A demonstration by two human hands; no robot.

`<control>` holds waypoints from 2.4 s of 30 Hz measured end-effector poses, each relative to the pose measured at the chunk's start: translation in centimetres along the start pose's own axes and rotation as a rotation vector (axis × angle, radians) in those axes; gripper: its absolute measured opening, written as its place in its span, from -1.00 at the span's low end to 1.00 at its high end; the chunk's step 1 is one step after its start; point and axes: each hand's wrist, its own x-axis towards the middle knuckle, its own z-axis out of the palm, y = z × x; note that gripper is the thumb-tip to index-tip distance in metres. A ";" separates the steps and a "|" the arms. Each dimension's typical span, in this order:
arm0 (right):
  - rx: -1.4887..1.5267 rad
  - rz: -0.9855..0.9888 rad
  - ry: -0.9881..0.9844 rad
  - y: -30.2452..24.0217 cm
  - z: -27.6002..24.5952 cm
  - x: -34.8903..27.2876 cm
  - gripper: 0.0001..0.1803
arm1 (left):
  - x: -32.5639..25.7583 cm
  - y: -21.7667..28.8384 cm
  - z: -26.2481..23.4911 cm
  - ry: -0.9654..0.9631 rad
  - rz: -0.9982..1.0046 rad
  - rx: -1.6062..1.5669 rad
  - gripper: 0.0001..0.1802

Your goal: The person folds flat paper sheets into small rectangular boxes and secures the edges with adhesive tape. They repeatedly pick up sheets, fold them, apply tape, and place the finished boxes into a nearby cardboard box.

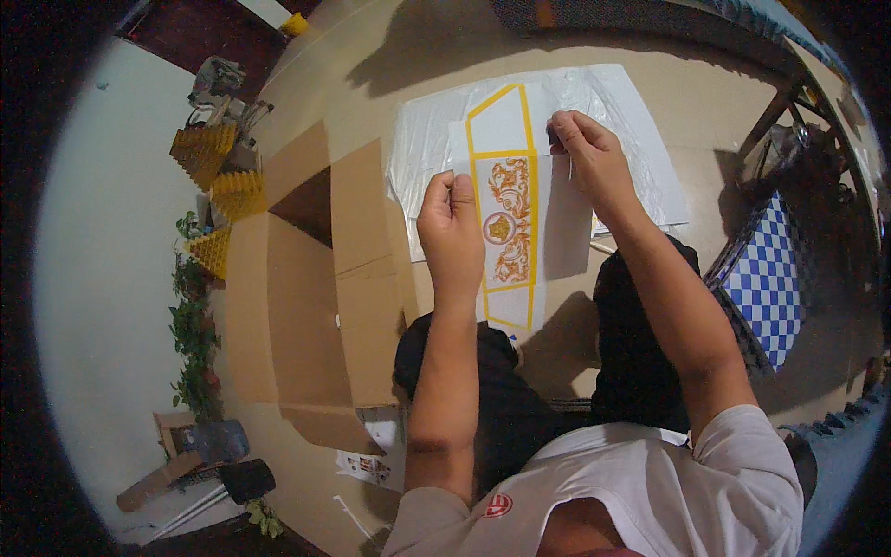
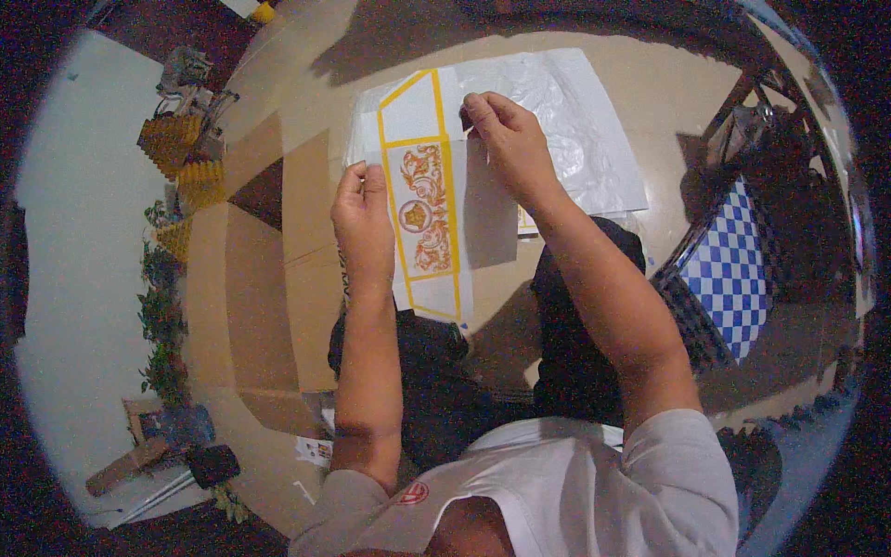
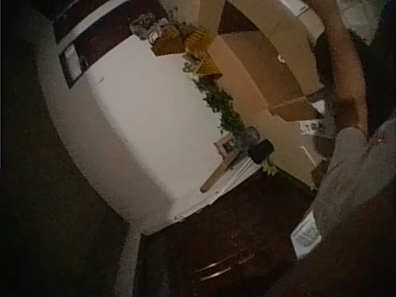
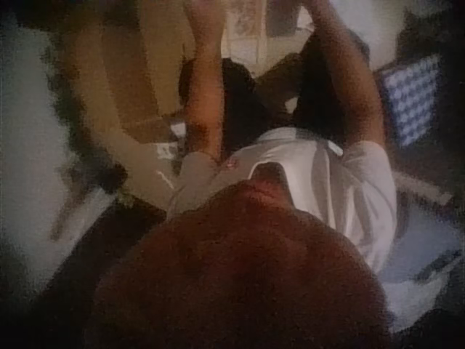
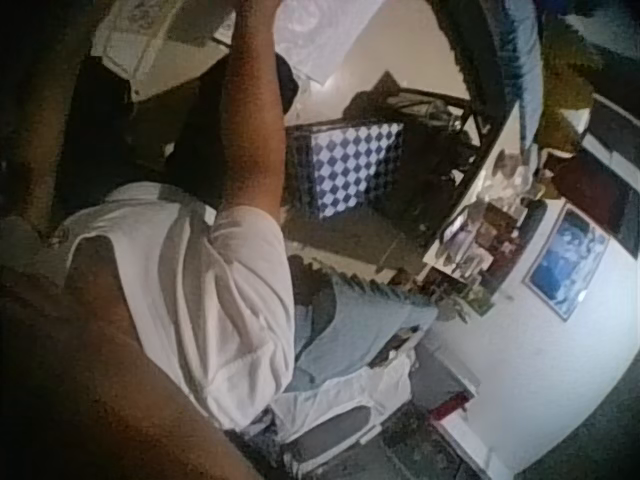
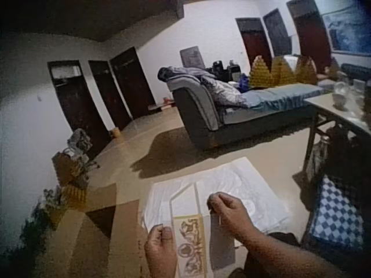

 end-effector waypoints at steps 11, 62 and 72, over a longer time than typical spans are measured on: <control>-0.119 0.074 -0.052 -0.3 -0.2 -0.1 -0.65 | 0.5 -0.5 0.5 0.018 -0.075 -0.189 -0.78; 0.150 0.421 -0.604 1.0 -0.6 -0.9 -0.60 | 2.2 -0.7 -0.9 0.221 -0.440 -0.758 -0.51; 0.030 0.059 -0.446 1.3 0.0 -1.0 -0.65 | 0.6 -1.4 -0.2 -0.077 -0.654 -0.772 -0.47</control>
